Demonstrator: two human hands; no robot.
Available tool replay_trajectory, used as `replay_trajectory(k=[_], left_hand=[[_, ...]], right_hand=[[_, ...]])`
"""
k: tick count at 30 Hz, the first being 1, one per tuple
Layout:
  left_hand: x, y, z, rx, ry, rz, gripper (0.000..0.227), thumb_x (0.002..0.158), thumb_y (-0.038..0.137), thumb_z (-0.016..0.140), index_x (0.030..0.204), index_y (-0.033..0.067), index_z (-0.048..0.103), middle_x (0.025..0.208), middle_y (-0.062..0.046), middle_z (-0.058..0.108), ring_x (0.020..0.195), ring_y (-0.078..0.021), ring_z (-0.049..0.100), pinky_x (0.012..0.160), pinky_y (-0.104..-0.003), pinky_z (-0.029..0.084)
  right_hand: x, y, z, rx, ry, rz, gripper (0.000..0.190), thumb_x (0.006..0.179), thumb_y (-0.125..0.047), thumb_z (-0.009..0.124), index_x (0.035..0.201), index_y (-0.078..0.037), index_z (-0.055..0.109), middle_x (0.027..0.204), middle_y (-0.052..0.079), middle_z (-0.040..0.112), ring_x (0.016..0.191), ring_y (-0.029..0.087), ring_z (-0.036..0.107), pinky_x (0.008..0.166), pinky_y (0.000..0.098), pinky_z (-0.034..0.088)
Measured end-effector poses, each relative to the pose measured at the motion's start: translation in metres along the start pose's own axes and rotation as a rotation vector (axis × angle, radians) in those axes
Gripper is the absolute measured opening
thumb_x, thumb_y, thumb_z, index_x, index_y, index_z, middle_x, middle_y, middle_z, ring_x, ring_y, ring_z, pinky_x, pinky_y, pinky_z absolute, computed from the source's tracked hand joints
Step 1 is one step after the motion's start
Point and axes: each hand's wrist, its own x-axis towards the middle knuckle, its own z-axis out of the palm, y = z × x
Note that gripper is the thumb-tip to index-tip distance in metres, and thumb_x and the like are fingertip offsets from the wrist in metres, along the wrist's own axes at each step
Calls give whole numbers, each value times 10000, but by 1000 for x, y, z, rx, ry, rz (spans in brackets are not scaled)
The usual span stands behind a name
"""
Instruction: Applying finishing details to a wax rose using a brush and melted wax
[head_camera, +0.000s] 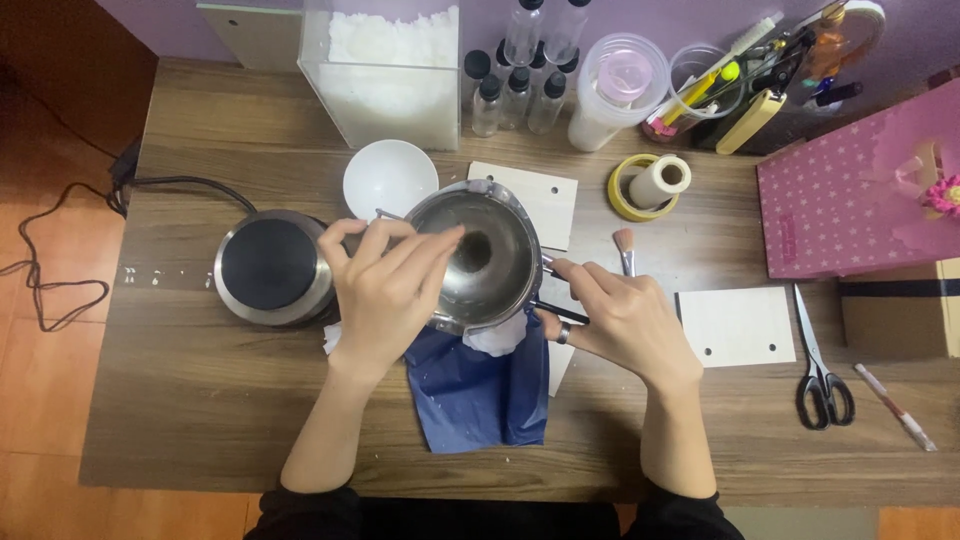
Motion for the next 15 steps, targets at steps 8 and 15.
replay_trajectory(k=[8,15], left_hand=[[1,-3,-1,25,43,51,67,800,105,757,834,151,724,700,43,659,720,-135,540,853,-396,316],[3,-9,-4,-13,51,50,97,771,121,777,828,136,700,726,38,646,724,-145,542,832,-389,332]], right_hand=[[-4,4,2,-22,19,-8,454,722,-458,753,1017,-130,644,587,1,589,450,164,586,473,273,492],[-2,2,3,47,27,-20,445,745,-458,735,1010,-112,649,591,15,599,437,195,580,476,296,500]])
